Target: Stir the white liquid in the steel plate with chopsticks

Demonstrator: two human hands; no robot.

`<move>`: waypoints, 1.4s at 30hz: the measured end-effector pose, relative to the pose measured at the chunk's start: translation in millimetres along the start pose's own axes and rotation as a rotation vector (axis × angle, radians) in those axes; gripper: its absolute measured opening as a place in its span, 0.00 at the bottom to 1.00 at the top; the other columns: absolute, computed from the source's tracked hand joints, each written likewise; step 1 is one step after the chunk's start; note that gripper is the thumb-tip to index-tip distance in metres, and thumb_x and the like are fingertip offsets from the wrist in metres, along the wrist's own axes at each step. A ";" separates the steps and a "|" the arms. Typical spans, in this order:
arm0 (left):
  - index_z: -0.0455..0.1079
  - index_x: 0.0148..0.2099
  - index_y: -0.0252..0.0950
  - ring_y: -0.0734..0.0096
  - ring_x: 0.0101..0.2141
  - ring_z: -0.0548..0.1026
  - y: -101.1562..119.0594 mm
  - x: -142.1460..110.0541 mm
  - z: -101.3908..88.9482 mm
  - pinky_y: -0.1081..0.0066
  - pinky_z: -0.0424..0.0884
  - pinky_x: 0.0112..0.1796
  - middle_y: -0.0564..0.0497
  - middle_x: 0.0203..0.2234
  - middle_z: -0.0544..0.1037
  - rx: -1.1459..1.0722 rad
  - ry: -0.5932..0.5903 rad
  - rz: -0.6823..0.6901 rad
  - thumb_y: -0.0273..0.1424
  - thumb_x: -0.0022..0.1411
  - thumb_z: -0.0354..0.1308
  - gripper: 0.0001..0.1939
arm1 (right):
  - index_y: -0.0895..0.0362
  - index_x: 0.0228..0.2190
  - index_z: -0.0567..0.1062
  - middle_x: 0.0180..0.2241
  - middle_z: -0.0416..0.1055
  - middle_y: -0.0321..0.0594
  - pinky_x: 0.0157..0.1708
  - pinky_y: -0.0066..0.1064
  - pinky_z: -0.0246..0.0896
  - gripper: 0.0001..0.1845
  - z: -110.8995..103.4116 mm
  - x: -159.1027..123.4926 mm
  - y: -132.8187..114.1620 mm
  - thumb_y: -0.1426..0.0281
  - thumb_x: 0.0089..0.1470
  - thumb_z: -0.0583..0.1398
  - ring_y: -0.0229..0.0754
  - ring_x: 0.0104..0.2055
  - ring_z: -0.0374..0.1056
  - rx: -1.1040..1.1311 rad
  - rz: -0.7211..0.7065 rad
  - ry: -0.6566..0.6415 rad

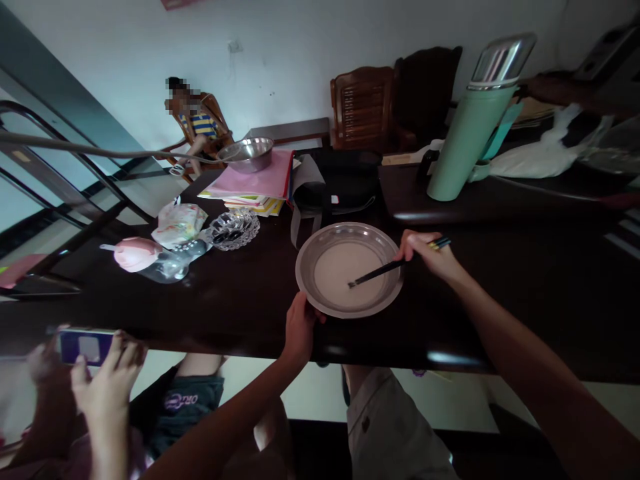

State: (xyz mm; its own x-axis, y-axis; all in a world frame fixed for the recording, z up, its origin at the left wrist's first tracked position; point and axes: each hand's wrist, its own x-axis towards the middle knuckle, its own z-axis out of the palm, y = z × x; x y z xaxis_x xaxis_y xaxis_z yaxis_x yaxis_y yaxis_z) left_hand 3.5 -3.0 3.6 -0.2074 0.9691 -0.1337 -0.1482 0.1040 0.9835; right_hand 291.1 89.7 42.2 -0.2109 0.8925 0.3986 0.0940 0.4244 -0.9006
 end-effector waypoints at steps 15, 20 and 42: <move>0.62 0.23 0.39 0.73 0.20 0.65 8.3 -3.6 1.3 0.71 0.65 0.27 0.54 0.16 0.67 0.090 0.004 0.043 0.36 0.64 0.54 0.17 | 0.51 0.20 0.79 0.27 0.79 0.40 0.39 0.39 0.66 0.24 2.8 0.8 -2.2 0.48 0.56 0.61 0.46 0.34 0.72 -0.143 -0.013 -0.030; 0.61 0.24 0.39 0.73 0.21 0.65 2.3 -2.0 0.1 0.70 0.64 0.27 0.55 0.17 0.65 0.009 -0.026 0.021 0.38 0.67 0.50 0.19 | 0.52 0.15 0.74 0.19 0.74 0.39 0.34 0.39 0.65 0.29 -6.6 1.4 2.6 0.47 0.57 0.60 0.44 0.25 0.70 0.024 0.033 0.157; 0.57 0.23 0.39 0.75 0.23 0.55 -6.9 5.9 5.9 0.73 0.58 0.24 0.57 0.20 0.57 -0.052 0.210 0.109 0.45 0.60 0.60 0.22 | 0.52 0.15 0.74 0.22 0.77 0.39 0.34 0.39 0.63 0.27 -3.2 2.1 11.0 0.52 0.61 0.58 0.44 0.28 0.70 -0.002 0.023 0.184</move>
State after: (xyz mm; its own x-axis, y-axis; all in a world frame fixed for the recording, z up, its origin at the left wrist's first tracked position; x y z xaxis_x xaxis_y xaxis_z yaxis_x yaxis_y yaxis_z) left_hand 9.0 3.3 -3.3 -0.4203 0.9057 -0.0549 -0.1625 -0.0156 0.9866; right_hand 294.8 96.7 33.6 -0.0268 0.9150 0.4026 0.0985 0.4032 -0.9098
